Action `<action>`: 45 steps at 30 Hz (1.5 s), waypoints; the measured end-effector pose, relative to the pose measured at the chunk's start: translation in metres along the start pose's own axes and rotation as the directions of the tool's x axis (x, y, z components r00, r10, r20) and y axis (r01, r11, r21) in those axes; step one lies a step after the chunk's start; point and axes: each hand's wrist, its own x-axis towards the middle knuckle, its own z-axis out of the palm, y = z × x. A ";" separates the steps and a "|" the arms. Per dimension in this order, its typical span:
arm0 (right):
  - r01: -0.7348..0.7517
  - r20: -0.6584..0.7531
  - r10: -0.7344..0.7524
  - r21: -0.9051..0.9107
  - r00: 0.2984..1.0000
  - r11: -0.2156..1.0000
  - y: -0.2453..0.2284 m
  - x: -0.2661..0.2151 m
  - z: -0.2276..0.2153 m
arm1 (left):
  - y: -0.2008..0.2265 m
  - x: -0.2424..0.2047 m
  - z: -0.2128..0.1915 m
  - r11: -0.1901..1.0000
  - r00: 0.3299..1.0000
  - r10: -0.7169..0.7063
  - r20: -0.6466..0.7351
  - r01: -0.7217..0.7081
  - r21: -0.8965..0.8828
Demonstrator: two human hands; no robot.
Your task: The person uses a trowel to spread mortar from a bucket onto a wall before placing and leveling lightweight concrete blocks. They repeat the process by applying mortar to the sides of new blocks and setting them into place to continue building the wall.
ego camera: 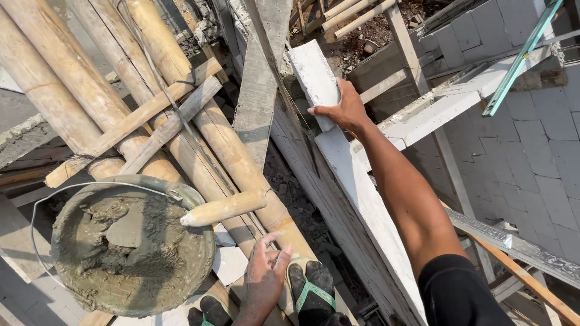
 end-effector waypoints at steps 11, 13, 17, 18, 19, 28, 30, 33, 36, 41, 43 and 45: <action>-0.042 0.272 0.053 -0.046 0.961 0.998 0.042 0.028 0.035 | -0.027 0.026 -0.010 0.965 0.969 -0.249 -0.011 0.247 -0.086; -0.059 0.255 0.074 -0.069 0.964 0.996 0.035 0.028 0.037 | -0.028 0.031 -0.010 0.965 0.968 -0.252 -0.003 0.251 -0.077; -0.092 0.206 0.105 -0.070 0.973 0.993 0.028 0.028 0.034 | -0.078 0.047 -0.003 0.979 0.984 -0.176 -0.023 0.172 -0.106; -0.098 0.194 0.108 -0.062 0.975 0.993 0.032 0.030 0.033 | -0.072 0.049 -0.007 0.982 0.985 -0.169 -0.021 0.166 -0.092; -0.026 0.200 0.029 -0.020 0.979 0.999 0.037 0.030 0.035 | -0.067 0.046 -0.011 0.982 0.985 -0.167 -0.045 0.162 -0.092; 0.039 0.058 -0.045 0.103 0.997 0.994 0.045 0.021 0.028 | -0.035 0.043 -0.019 0.989 0.986 -0.151 -0.069 0.150 -0.013; 0.049 -0.038 -0.043 0.170 0.998 0.984 0.034 -0.006 0.014 | -0.014 0.032 -0.018 0.993 0.992 -0.117 -0.052 0.117 -0.014; 0.073 -0.083 -0.046 0.361 0.995 0.930 0.003 -0.076 -0.008 | 0.018 0.021 -0.013 0.975 0.998 0.061 0.027 -0.066 0.214; 0.160 -0.037 -0.161 0.465 0.986 0.871 -0.017 -0.179 0.002 | 0.013 0.022 0.001 0.978 0.973 0.209 0.095 -0.209 -0.007; -0.048 0.375 -0.065 0.284 0.925 0.958 -0.057 -0.302 0.025 | -0.032 0.022 0.020 0.836 0.961 0.258 0.100 -0.170 -0.522; 0.244 0.163 -0.269 0.162 0.949 0.956 -0.079 -0.287 0.005 | -0.036 0.007 -0.005 0.804 0.977 0.174 0.121 -0.070 -0.591; 0.483 -0.027 -0.483 -0.022 0.875 0.875 -0.126 -0.266 -0.012 | -0.049 -0.005 -0.019 0.757 0.983 0.093 0.156 0.032 -0.652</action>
